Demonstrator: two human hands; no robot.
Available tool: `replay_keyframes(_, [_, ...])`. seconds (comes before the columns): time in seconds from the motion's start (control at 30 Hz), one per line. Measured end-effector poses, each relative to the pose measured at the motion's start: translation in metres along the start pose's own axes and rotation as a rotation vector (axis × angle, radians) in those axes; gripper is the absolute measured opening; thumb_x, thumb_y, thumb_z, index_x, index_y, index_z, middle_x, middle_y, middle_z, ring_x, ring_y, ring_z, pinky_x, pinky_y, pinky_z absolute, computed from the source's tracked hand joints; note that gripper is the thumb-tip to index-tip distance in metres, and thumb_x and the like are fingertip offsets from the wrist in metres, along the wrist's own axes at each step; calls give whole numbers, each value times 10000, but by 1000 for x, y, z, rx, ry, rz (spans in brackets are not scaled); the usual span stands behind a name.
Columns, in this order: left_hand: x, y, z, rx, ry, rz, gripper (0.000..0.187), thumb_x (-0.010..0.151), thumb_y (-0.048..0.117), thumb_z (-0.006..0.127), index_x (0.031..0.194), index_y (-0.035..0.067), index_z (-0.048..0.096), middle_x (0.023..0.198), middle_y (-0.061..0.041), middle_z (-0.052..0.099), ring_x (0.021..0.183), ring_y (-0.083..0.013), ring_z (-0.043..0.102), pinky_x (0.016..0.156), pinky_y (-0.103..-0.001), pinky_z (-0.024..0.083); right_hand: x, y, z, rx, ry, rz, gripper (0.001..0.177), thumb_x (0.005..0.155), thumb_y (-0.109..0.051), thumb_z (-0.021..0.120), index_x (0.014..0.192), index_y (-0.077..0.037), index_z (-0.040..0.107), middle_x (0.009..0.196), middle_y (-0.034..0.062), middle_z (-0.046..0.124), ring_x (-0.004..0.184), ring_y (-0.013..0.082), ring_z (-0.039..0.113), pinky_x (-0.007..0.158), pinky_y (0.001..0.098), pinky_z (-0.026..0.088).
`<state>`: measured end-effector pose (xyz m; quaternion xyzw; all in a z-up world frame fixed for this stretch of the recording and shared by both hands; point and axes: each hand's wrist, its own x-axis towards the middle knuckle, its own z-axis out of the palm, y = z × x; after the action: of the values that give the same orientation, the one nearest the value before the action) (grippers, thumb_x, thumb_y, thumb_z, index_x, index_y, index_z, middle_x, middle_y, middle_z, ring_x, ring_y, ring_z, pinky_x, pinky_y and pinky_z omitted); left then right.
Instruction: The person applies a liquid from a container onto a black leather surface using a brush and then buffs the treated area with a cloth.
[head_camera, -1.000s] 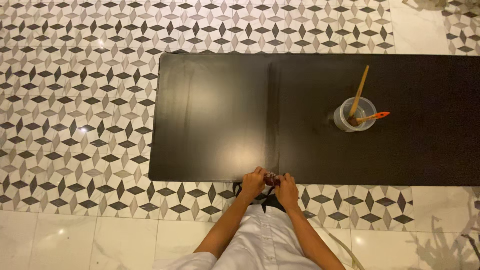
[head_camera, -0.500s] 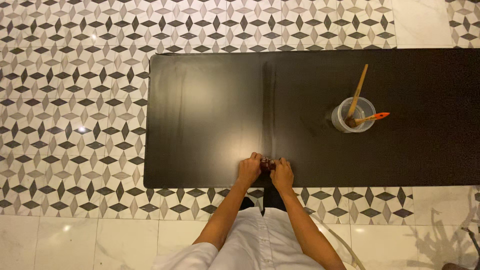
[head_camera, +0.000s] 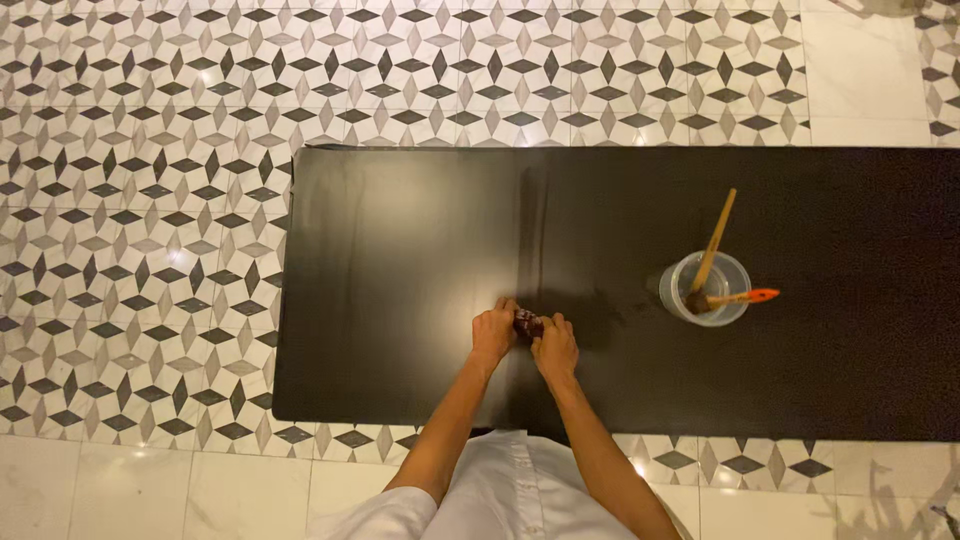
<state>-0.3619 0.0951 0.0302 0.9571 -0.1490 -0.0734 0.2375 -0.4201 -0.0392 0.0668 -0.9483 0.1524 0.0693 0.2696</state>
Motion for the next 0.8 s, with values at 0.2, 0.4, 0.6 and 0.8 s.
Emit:
replay_keyframes(0.2, [51, 0, -1, 38, 19, -28, 315, 735, -11, 755, 1002, 103, 633, 1034, -103, 688, 776, -362, 721, 665, -463, 579, 57, 2, -3, -24, 20, -48, 443, 749, -53, 766, 1184, -32, 682, 1149, 139, 609, 1111, 367, 586, 966, 456, 508])
replay_keyframes(0.4, [94, -3, 0, -12, 46, -85, 353, 691, 0, 752, 1005, 118, 642, 1034, -91, 688, 752, -363, 718, 653, -469, 576, 103, -2, -9, 1, 25, -65, 441, 756, -61, 761, 1184, 1, 673, 1139, 158, 611, 1102, 383, 590, 940, 472, 504])
replay_keyframes(0.6, [138, -6, 6, 13, 77, -125, 316, 748, 17, 745, 1025, 131, 644, 1054, -80, 687, 771, -348, 724, 668, -464, 582, 149, -4, -14, 40, 7, -27, 350, 780, -58, 745, 1125, -25, 702, 1107, 159, 624, 1104, 386, 600, 923, 489, 504])
replay_keyframes(0.8, [178, -3, -4, -44, 80, -143, 316, 720, 33, 741, 1008, 132, 654, 1022, -85, 677, 789, -361, 715, 692, -476, 570, 192, -4, -16, 42, 40, -65, 358, 768, -60, 752, 1120, -22, 695, 1122, 159, 625, 1102, 388, 603, 940, 485, 504])
